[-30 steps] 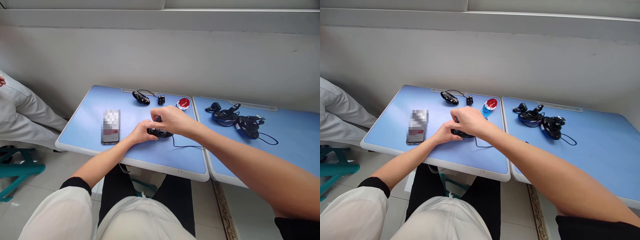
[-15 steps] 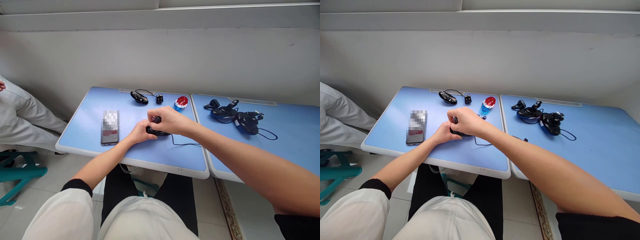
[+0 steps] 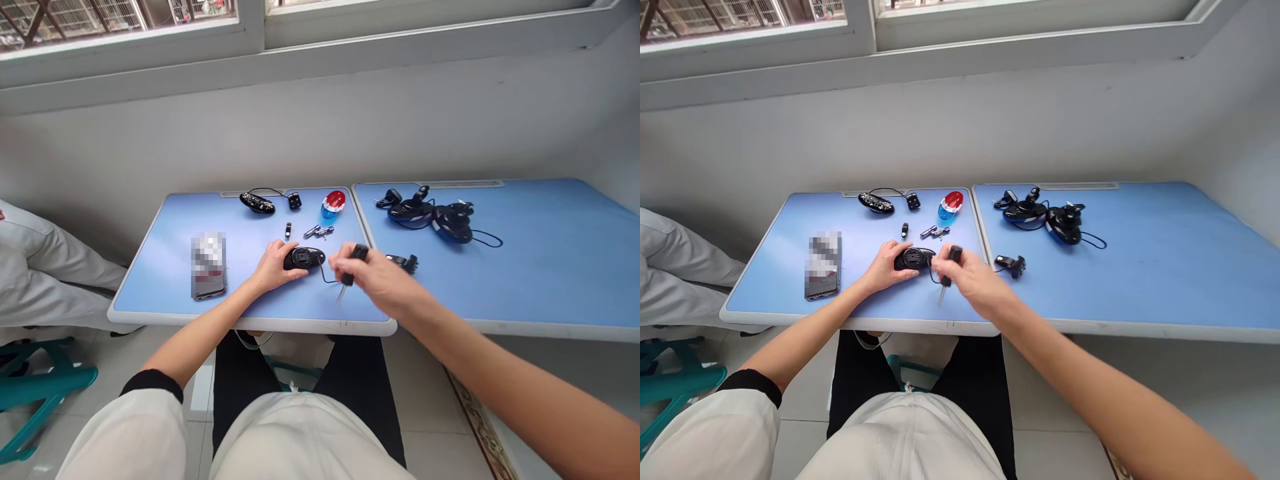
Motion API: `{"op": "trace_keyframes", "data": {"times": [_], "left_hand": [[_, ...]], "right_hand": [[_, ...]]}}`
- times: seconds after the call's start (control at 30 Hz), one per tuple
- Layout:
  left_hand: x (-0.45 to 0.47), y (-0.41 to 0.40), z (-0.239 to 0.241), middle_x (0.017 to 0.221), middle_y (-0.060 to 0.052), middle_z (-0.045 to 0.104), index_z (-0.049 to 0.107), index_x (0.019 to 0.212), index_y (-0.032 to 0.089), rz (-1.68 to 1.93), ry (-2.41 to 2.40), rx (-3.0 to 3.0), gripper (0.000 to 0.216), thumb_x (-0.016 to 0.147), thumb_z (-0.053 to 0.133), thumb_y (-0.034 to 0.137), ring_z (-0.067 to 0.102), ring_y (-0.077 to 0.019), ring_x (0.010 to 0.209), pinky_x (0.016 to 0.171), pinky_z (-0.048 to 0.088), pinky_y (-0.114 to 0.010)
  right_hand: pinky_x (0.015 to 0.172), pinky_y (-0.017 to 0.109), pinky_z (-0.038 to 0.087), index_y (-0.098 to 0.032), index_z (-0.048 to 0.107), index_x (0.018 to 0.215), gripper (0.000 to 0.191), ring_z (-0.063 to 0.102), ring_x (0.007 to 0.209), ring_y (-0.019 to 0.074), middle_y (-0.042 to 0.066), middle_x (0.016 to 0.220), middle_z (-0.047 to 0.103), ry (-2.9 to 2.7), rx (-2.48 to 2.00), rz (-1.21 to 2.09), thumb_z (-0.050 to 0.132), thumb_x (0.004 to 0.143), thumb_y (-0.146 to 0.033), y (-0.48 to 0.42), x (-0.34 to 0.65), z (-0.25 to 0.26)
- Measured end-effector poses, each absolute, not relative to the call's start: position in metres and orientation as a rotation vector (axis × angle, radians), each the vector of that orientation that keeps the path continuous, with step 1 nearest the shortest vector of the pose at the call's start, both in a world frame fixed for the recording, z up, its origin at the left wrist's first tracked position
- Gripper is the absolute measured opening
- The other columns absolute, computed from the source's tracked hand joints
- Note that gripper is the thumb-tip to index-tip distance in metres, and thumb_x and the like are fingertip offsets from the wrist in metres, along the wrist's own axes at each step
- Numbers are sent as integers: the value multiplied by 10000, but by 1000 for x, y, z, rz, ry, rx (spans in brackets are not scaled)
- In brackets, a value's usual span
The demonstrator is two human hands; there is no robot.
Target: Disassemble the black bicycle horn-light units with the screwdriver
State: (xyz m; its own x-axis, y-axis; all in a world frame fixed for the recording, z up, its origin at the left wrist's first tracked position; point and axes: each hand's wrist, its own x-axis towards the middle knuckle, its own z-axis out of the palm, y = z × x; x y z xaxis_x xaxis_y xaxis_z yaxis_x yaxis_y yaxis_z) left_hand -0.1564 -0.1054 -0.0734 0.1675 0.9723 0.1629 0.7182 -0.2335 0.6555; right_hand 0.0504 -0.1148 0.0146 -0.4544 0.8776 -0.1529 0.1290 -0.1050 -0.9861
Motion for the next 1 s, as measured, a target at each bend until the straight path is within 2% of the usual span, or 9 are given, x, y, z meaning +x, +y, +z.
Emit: {"op": "trace_keyframes", "data": {"times": [0.07,0.1,0.17,0.27,0.33,0.43,0.6,0.8,1.0], "left_hand": [[-154,-104,-70,964,-81,566,620,1116,160,789,1616,2001,528,673,736,422,508,-251,975,893,429,-389],[-153,-104,-67,933,-72,574,639,1067,157,794,1619,1992,483,677,731,427,518,-239,942,871,431,-375],[-150,-104,-58,856,-50,582,665,976,149,826,1617,1953,410,688,717,435,531,-205,846,805,433,-334],[-144,-108,-42,774,-21,587,681,885,154,915,1572,1838,338,708,685,441,523,-162,744,708,420,-278],[-139,-110,-31,780,-13,608,682,906,163,965,1497,1767,337,707,679,434,526,-153,740,683,414,-255],[-130,-113,-19,762,-3,605,678,943,156,948,1433,1742,393,680,693,448,510,-139,710,649,400,-238],[-125,-109,-10,634,27,494,673,833,138,851,1474,1834,384,697,671,497,401,-99,599,554,324,-222],[-121,-97,-14,664,16,518,675,828,146,835,1495,1961,369,683,688,485,419,-111,635,570,335,-225],[-116,-86,-19,601,37,499,676,787,139,809,1407,1767,363,676,685,484,404,-97,580,543,321,-220]], "right_hand": [[607,276,403,-180,467,630,236,509,625,108,11,757,586,-1299,-1103,1876,646,678,-327,-135,53,-8],[566,262,389,-179,479,653,242,487,571,93,13,735,597,-1213,-1118,1963,658,689,-338,-143,52,-19],[452,217,276,-168,511,684,267,365,456,48,-5,625,564,-1104,-1115,2046,683,714,-370,-154,48,-36],[394,207,156,-160,571,837,309,222,406,11,18,672,613,-871,-1087,2042,766,659,-321,-153,39,-48],[379,199,154,-179,577,920,393,210,407,10,13,692,618,-716,-1023,2001,808,614,-267,-144,34,-48],[370,170,167,-194,549,820,418,247,418,8,-46,627,547,-576,-838,1984,858,545,-257,-128,30,-44],[367,133,145,-192,495,742,528,266,413,-9,-92,568,478,-519,-716,2020,907,426,-286,-115,31,-40],[370,114,162,-200,519,782,549,278,404,-11,-57,584,554,-529,-735,2073,913,410,-289,-106,40,-45],[359,112,176,-178,556,773,460,285,405,-9,-22,604,588,-566,-770,2075,892,466,-247,-93,47,-50]]}}
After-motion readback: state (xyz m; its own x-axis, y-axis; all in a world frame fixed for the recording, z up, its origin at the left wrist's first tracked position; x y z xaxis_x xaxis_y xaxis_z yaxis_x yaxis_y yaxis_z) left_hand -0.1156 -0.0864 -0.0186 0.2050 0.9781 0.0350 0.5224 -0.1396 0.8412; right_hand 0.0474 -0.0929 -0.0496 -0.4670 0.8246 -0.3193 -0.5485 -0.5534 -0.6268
